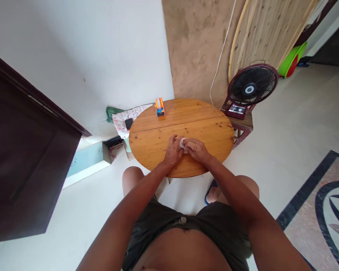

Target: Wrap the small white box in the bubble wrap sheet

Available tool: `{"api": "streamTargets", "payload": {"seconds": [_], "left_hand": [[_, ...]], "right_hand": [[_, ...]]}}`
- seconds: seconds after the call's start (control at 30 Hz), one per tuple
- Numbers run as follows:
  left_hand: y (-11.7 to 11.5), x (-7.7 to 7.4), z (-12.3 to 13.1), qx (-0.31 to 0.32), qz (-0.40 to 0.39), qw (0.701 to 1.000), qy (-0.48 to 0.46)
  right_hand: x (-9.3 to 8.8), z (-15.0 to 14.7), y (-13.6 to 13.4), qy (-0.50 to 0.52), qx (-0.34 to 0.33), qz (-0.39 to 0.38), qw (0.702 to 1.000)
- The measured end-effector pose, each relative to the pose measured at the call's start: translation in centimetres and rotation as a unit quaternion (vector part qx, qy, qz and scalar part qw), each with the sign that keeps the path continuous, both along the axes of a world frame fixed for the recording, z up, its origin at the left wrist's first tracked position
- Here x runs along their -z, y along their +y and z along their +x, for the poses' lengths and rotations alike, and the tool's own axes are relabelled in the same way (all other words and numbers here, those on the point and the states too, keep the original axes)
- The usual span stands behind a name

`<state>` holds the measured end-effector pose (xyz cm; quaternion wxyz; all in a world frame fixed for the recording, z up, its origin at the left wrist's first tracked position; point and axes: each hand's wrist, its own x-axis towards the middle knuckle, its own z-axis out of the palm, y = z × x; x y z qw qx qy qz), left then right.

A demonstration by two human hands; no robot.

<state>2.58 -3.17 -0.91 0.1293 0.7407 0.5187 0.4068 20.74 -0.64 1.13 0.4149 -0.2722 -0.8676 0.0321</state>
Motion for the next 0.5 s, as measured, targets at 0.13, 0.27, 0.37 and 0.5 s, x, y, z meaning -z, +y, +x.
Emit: {"api": "streamTargets", "payload": {"seconds": [0.13,0.27,0.37,0.5], "left_hand": [[0.5,-0.2,-0.9,0.067,0.029,0.995,0.068],[1.0,-0.6,-1.4,0.074,0.009,0.995,0.073],[1.6,-1.2,-1.6,0.078,-0.011,0.995,0.058],[3.3,-1.8,-1.6,0.088,-0.043,0.994,0.04]], "right_hand": [[0.5,-0.1,-0.3,-0.005,0.009,0.034,0.999],[0.9,-0.3,-0.3,-0.001,0.021,0.046,0.999],[0.7,-0.4,0.1,0.015,0.019,0.023,0.999],[0.1,-0.4,1.7,0.052,0.017,-0.068,0.996]]}}
